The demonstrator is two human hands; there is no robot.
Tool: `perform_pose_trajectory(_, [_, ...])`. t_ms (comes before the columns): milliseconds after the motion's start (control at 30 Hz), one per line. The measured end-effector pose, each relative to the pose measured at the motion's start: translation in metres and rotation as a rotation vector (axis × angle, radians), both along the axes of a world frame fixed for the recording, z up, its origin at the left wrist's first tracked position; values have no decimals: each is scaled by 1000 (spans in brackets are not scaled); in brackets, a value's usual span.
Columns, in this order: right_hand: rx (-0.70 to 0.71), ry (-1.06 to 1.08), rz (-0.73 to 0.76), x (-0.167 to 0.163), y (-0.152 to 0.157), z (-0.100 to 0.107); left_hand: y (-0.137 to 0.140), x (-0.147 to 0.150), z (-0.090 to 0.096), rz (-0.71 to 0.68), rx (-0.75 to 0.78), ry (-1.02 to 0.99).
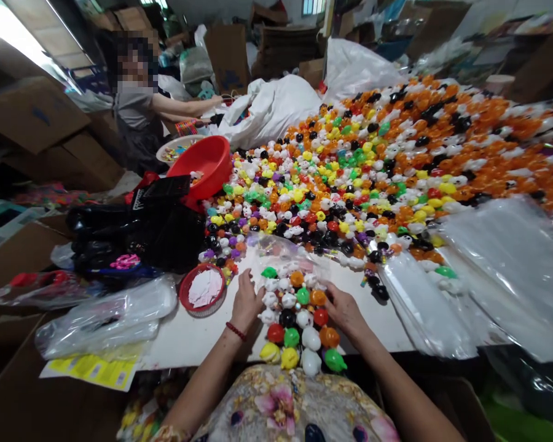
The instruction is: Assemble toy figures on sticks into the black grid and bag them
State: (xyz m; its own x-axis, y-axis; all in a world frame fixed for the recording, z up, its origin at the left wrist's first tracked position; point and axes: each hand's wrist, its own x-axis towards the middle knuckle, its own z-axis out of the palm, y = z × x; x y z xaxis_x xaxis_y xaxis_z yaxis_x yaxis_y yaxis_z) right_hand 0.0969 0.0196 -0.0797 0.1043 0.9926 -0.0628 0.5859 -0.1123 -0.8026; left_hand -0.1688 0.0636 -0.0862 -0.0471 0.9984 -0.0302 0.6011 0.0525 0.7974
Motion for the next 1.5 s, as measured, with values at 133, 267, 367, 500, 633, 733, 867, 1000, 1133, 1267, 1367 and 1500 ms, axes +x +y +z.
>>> perform_pose_trajectory(133, [212, -81, -36, -6, 13, 12, 11, 5, 6, -64, 285, 20])
perform_pose_trajectory(267, [214, -11, -51, -6, 25, 10, 23, 13, 19, -147, 238, -5])
perform_pose_trajectory(367, [160, 21, -137, -2, 39, 5, 34, 19, 26, -78, 256, -1])
perform_pose_trajectory(500, [151, 42, -174, -5, 48, 15, 44, 25, 32, 5, 221, -68])
perform_pose_trajectory(633, [297, 33, -125, -15, 38, 35, 38, 24, 37, -6, 163, -157])
perform_pose_trajectory(733, [403, 23, -70, -20, 31, 42, 29, 14, 43, -51, 140, -181])
perform_pose_trajectory(867, [403, 42, -77, -19, 30, 40, 23, 0, 55, -155, 185, -120])
perform_pose_trajectory(1000, [361, 81, -97, -18, 37, 38, 26, 1, 58, -244, 359, 104])
perform_pose_trajectory(1133, [372, 58, -79, -21, 47, 40, 32, 5, 56, -290, 476, 205])
perform_pose_trajectory(1267, [379, 54, -111, -25, 47, 43, 36, -3, 54, -338, 556, 269])
perform_pose_trajectory(1367, [404, 52, -75, -26, 44, 43, 35, -11, 52, -359, 560, 245])
perform_pose_trajectory(1500, [418, 49, -32, -24, 47, 42, 33, -16, 51, -374, 484, 165])
